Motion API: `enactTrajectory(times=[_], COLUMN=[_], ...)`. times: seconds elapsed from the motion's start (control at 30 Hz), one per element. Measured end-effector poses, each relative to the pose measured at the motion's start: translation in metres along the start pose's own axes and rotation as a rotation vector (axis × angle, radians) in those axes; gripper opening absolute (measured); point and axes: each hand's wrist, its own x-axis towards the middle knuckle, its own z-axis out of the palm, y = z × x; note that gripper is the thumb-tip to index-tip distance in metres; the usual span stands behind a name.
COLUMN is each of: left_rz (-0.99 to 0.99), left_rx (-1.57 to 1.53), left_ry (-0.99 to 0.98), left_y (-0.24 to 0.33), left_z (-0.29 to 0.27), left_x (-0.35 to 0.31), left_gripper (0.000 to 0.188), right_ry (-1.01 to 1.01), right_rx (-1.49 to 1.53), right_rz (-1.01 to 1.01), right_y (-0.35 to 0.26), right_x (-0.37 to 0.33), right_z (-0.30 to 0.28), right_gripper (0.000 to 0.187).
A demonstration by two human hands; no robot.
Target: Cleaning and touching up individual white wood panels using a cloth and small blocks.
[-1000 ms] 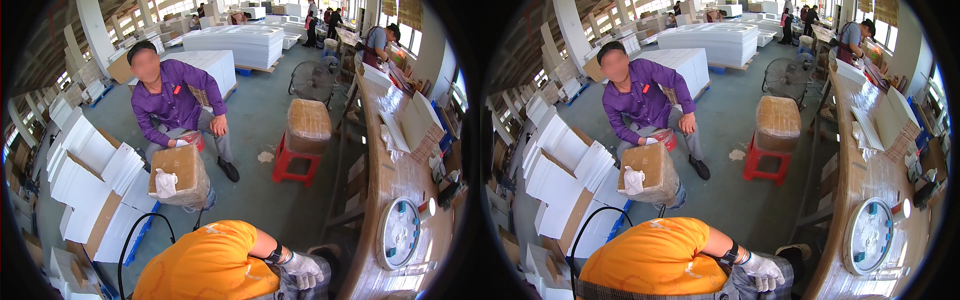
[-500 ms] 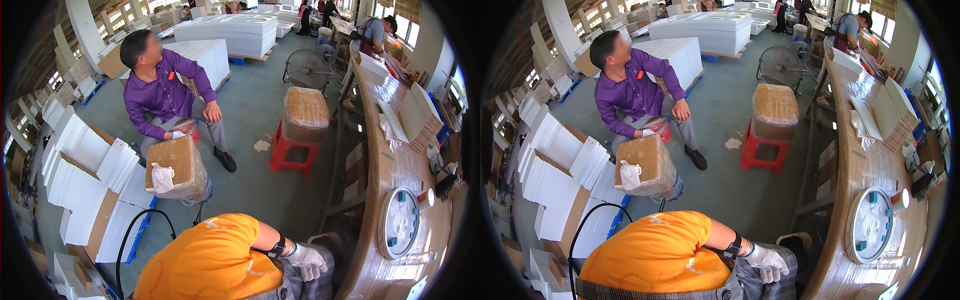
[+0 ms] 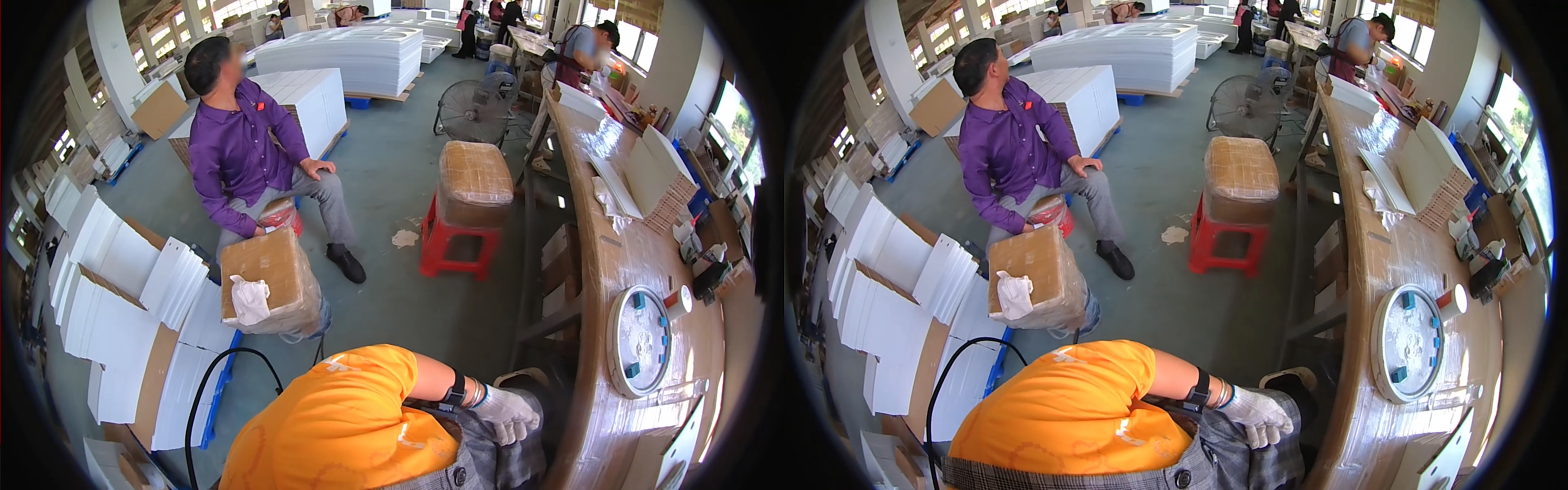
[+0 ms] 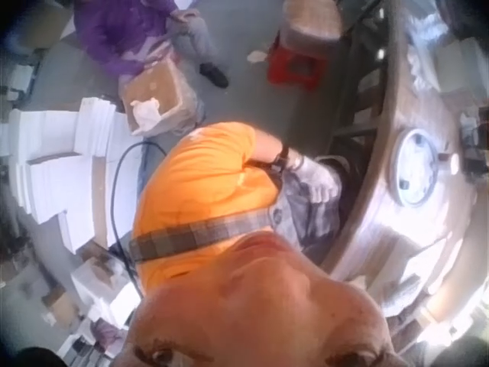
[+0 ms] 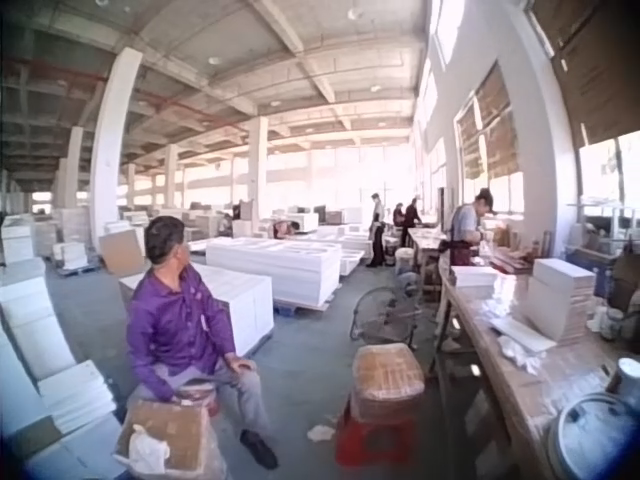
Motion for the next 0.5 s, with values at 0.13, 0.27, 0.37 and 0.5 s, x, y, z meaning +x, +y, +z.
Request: enactTrajectory(times=[0.13,0.27,0.37,0.5], left_rz=[0.232,0.300,0.429,0.388], left_rx=[-0.027,-0.088,-0.249,-0.120], left_ry=[0.047,-0.166,0.026,0.392], left_y=[0.044,0.071,0.071,0.067], left_z=[0.052,0.106,0.130,0.119], left_x=[-0.013,-0.021,-0.027,-0.055], left_gripper=[0.028,0.037,0.047,0.022], right_ry=[0.123,0.046,-0.158,-0.154], right_rx=[1.142,1.750,1.859,2.119], right_rz=[0.044,0.073,0.077,0.037], right_y=[0.125,0.198,0.224,0.232], right_x=[0.262,0.276,0.298,0.314], right_z=[-0.203,-0.287,-0.349,-0.369], right_gripper=[0.046,0.041,0.041,0.056])
